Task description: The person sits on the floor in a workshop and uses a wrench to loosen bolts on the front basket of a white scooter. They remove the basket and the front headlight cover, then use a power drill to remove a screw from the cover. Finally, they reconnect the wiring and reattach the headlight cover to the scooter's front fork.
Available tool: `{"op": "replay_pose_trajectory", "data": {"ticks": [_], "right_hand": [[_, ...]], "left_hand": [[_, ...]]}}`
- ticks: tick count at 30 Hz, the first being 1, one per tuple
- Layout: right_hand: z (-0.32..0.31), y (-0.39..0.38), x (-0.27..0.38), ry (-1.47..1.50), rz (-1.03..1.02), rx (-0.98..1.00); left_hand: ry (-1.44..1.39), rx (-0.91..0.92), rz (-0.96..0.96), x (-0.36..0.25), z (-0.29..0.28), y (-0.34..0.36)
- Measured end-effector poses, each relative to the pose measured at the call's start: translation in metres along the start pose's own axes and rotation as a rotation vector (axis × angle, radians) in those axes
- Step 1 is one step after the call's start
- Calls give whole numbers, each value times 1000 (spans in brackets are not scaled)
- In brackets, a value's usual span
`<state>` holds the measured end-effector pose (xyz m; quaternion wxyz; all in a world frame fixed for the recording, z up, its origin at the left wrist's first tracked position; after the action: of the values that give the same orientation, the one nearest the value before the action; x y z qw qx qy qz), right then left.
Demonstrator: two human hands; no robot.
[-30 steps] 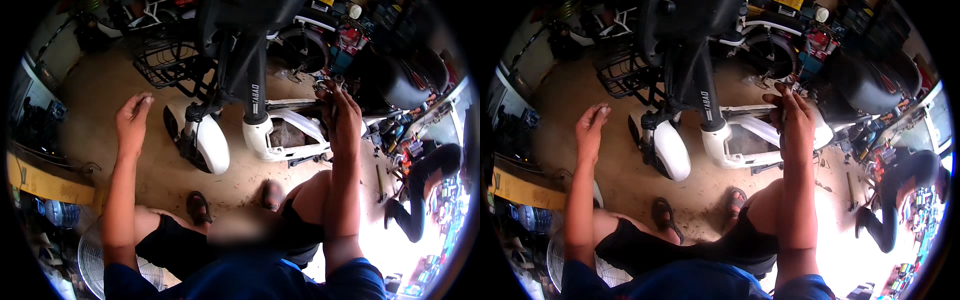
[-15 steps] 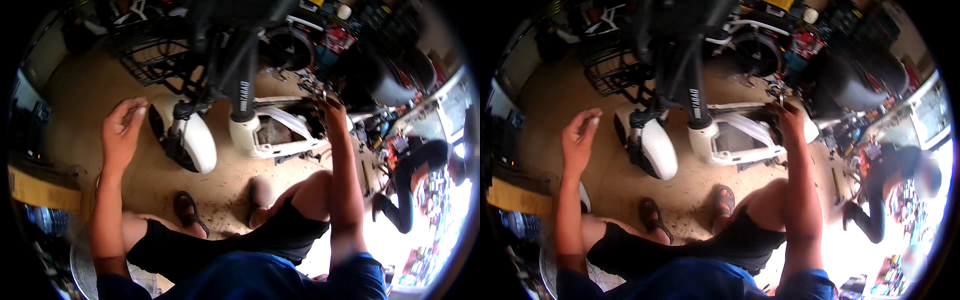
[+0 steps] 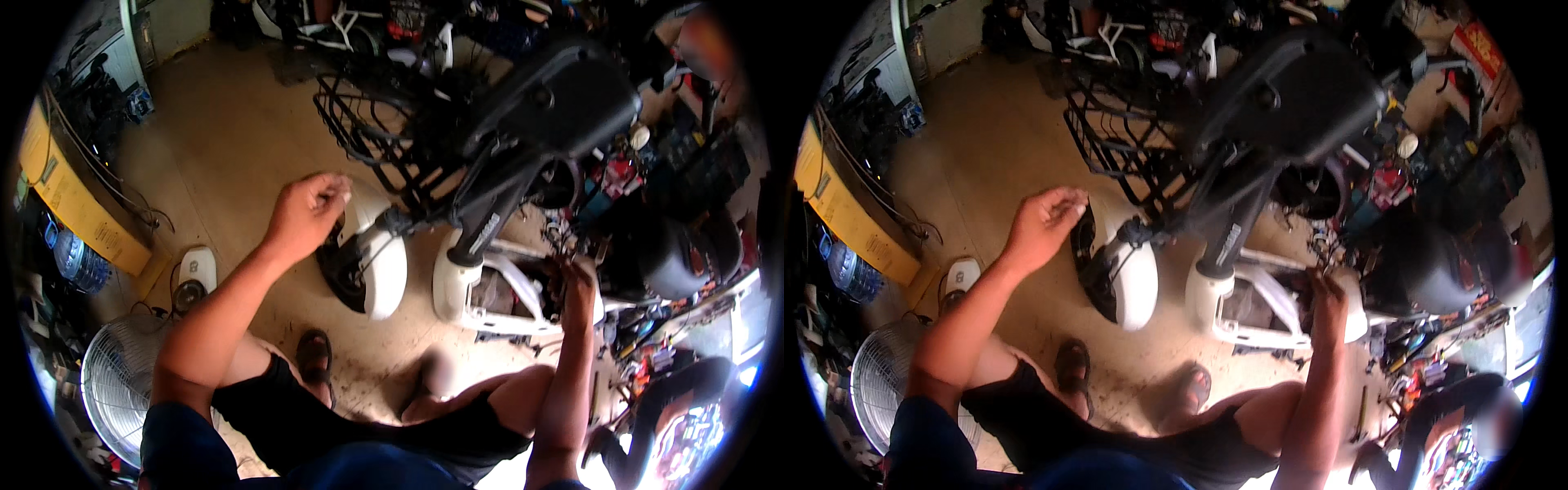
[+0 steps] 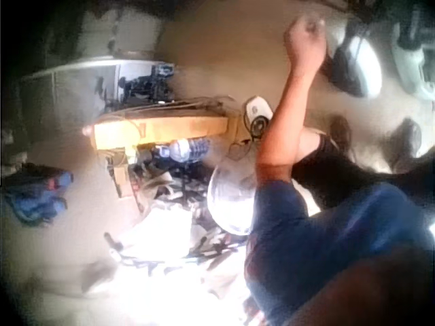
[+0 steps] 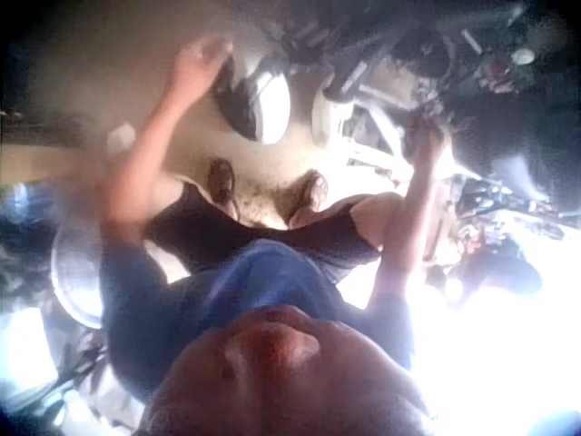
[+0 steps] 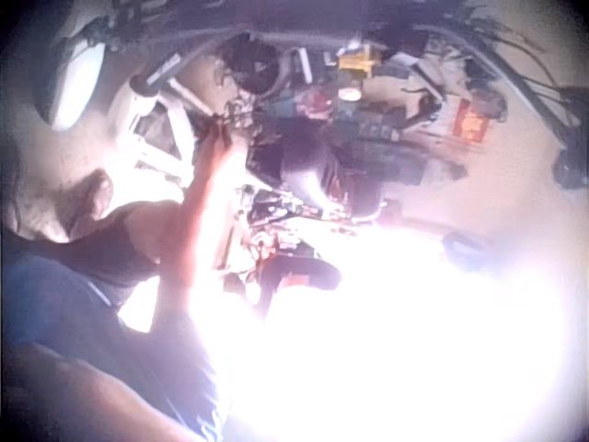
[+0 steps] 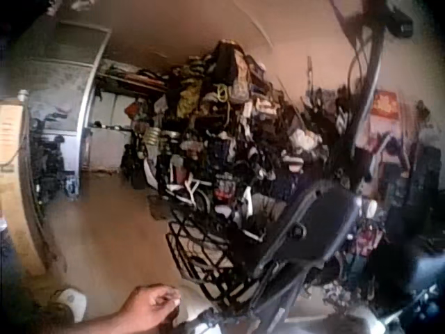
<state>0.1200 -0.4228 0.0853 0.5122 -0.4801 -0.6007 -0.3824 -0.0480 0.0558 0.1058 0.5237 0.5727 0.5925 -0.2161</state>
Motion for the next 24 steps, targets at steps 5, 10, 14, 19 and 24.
{"op": "replay_pose_trajectory", "data": {"ticks": [5,10,14,19,24], "right_hand": [[26,-18,29,115,-46,-46],[41,-28,35,200,-70,-68],[60,-35,37,235,-49,-14],[73,-35,38,175,-58,80],[81,-38,42,169,-76,66]], "left_hand": [[24,45,9,-9,4,3],[25,15,31,-11,4,6],[61,18,46,-12,6,6],[82,7,64,-16,6,4],[104,5,64,-18,4,4]]}}
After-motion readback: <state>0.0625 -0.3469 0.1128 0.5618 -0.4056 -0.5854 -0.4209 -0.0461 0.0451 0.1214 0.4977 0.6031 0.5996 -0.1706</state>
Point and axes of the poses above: each hand's wrist, its own y-axis towards the middle knuckle, its own z-axis out of the palm, x = y × z, the point moved 4 cm from there along y, towards the middle knuckle, and after that the axes turned 10 degrees about x, right-handed, at the moved point
